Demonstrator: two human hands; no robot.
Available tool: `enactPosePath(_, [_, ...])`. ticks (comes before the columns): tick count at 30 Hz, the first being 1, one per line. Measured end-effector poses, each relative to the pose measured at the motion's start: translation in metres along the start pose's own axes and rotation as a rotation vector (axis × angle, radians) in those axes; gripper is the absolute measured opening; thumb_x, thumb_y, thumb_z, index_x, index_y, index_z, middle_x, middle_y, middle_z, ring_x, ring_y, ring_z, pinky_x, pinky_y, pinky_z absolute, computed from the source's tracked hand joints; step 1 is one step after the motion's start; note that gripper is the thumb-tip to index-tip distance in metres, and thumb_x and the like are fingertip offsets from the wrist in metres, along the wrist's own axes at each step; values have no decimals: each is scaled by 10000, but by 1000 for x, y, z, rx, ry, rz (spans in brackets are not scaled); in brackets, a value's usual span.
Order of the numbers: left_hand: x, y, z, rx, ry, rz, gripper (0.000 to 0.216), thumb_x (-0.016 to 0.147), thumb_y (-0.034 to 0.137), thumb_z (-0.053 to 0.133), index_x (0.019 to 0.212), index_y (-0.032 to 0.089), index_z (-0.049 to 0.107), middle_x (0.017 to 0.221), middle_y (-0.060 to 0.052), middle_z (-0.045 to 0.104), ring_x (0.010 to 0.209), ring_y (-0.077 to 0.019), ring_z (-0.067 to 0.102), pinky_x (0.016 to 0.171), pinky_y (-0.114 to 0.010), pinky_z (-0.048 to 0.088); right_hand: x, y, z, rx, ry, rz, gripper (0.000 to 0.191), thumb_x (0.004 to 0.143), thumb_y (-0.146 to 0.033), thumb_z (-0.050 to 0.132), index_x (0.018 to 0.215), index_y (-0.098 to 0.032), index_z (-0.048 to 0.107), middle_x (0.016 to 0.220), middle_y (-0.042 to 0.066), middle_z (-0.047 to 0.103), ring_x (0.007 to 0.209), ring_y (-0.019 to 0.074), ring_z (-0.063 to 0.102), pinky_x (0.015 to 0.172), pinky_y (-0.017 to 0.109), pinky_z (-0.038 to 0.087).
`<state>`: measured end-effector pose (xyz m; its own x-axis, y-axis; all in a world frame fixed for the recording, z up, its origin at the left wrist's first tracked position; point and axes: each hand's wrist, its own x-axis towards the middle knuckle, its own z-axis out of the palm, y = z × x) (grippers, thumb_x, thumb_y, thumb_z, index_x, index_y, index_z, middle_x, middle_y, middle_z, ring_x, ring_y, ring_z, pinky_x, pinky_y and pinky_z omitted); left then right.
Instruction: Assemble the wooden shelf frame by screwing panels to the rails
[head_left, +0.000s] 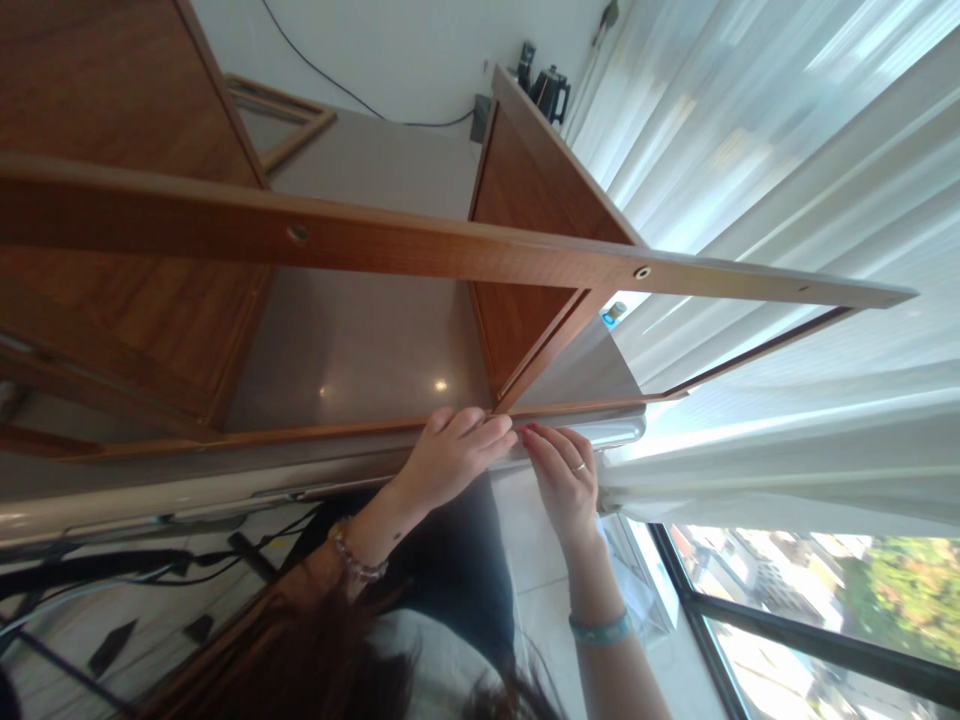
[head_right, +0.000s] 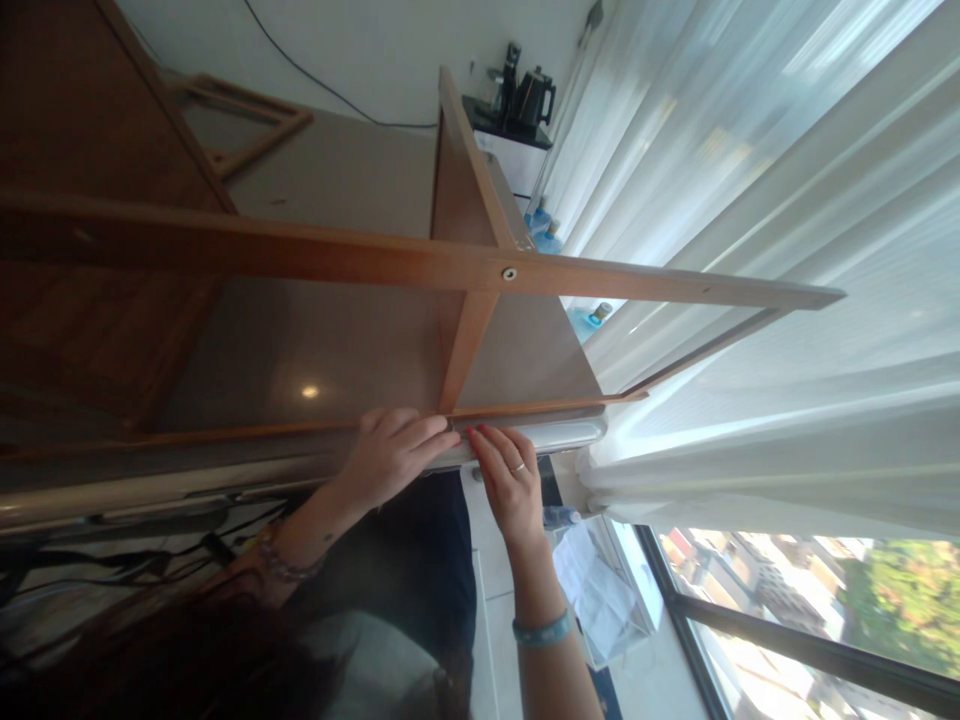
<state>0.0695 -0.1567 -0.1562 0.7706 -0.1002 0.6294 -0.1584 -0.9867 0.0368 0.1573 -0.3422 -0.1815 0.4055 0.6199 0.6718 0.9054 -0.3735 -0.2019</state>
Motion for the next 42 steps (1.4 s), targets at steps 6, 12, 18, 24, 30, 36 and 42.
enactPosePath(6, [0, -1, 0, 3, 23, 27, 130, 924, 214, 602, 977, 299, 687, 1003, 71, 719, 864, -143, 568, 778, -335, 345, 3, 17, -4, 22, -70, -187, 578, 919, -90, 566, 1456, -255, 429, 1216, 79, 663, 1060, 205, 632, 912, 345, 558])
enactPosePath(12, [-2, -10, -11, -83, 66, 38, 89, 902, 297, 627, 965, 242, 658, 1010, 0, 698, 869, -175, 556, 794, -322, 377, 8, 18, -9, -12, -119, -220, 543, 936, -81, 526, 1451, -232, 437, 1170, 97, 675, 1045, 213, 642, 886, 345, 564])
enactPosePath(18, [7, -21, -26, -120, -74, -170, 217, 954, 359, 527, 1017, 191, 650, 970, -40, 672, 875, -208, 549, 765, -343, 406, 8, 6, -7, -36, -110, -168, 410, 929, -72, 529, 1319, -191, 570, 1026, 99, 688, 944, 199, 635, 809, 320, 560])
enactPosePath(24, [9, -24, -18, -253, -148, -234, 240, 979, 285, 485, 956, 186, 702, 808, -19, 629, 788, -167, 552, 711, -292, 418, 5, -22, 5, 58, -30, 161, 192, 946, -129, 536, 1033, -220, 681, 861, 38, 677, 804, 150, 629, 749, 274, 531])
enactPosePath(30, [7, -24, -18, -231, -112, -227, 216, 964, 287, 516, 949, 191, 709, 785, -17, 618, 777, -169, 544, 686, -289, 407, 4, -51, 19, 239, 93, 577, 73, 913, -255, 622, 914, -202, 672, 793, -2, 692, 705, 125, 646, 688, 233, 514])
enactPosePath(36, [8, -23, -17, -215, -96, -229, 204, 960, 278, 526, 909, 186, 701, 777, -10, 609, 756, -169, 530, 666, -296, 390, 9, -63, 21, 352, 98, 783, 216, 892, -365, 639, 774, -184, 647, 726, -9, 682, 627, 113, 621, 611, 208, 489])
enactPosePath(42, [7, -22, -15, -198, -98, -231, 166, 947, 265, 548, 933, 193, 697, 789, -8, 607, 783, -180, 528, 668, -306, 378, 20, -73, 20, 424, 57, 913, 320, 918, -454, 578, 766, -177, 628, 707, 8, 685, 622, 125, 623, 587, 217, 476])
